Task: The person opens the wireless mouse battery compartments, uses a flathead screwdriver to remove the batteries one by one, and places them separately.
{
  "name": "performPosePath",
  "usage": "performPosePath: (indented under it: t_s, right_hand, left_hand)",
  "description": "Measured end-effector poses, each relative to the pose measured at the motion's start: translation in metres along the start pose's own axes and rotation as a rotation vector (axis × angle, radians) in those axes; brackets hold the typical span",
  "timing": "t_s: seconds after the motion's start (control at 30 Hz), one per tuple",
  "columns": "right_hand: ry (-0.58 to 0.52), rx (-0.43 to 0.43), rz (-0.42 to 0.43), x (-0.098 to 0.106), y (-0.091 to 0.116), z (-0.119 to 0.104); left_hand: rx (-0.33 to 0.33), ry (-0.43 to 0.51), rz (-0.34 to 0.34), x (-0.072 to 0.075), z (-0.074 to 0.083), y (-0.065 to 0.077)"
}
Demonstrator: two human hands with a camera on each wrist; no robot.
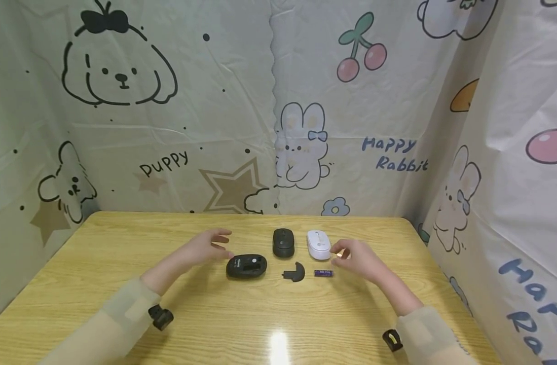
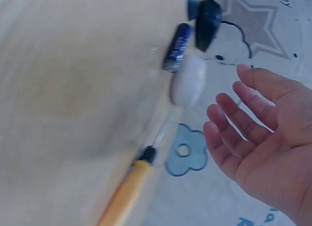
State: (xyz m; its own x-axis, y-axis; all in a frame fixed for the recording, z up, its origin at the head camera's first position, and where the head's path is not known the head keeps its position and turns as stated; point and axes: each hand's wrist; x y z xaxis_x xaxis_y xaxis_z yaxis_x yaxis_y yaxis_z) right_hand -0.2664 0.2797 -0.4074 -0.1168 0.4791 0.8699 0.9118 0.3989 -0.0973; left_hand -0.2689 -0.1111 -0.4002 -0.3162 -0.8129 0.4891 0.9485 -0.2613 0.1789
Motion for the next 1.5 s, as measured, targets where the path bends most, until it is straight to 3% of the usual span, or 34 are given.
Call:
performPosePath:
  t_s: [0.33, 0.77, 1.23, 1.5]
  right_hand:
    - [-0.034, -0.044, 0.036, 0.018, -0.011, -0.023]
    - [-0.150, -0.049, 0.039, 0.022, -0.035, -0.030]
    - [-0.337, -0.071, 0.010, -0.002, -0.059, -0.038]
    - [-0.480, -0.098, 0.027, -0.021, -0.071, -0.038]
  left_hand:
    - [-0.065, 0.081, 0.037, 0.005, 0.013, -0.009]
    - [-0.124, 0.140, 0.046, -0.009, 0.030, -0.027]
    - [-0.225, 0.307, 0.074, -0.038, 0.025, -0.052]
    - [-0.188, 0.349, 0.129, -0.055, 0.020, -0.063]
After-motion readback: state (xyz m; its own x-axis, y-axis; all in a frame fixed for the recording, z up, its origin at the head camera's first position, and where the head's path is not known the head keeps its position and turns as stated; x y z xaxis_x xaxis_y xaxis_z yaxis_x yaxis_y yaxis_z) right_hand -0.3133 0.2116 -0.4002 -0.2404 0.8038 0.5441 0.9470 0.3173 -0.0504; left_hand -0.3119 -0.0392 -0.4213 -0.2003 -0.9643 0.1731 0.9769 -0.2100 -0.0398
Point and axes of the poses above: each hand's wrist, its own y-axis away from the middle knuckle, its own x-axis out of the back of the hand, z = x × y
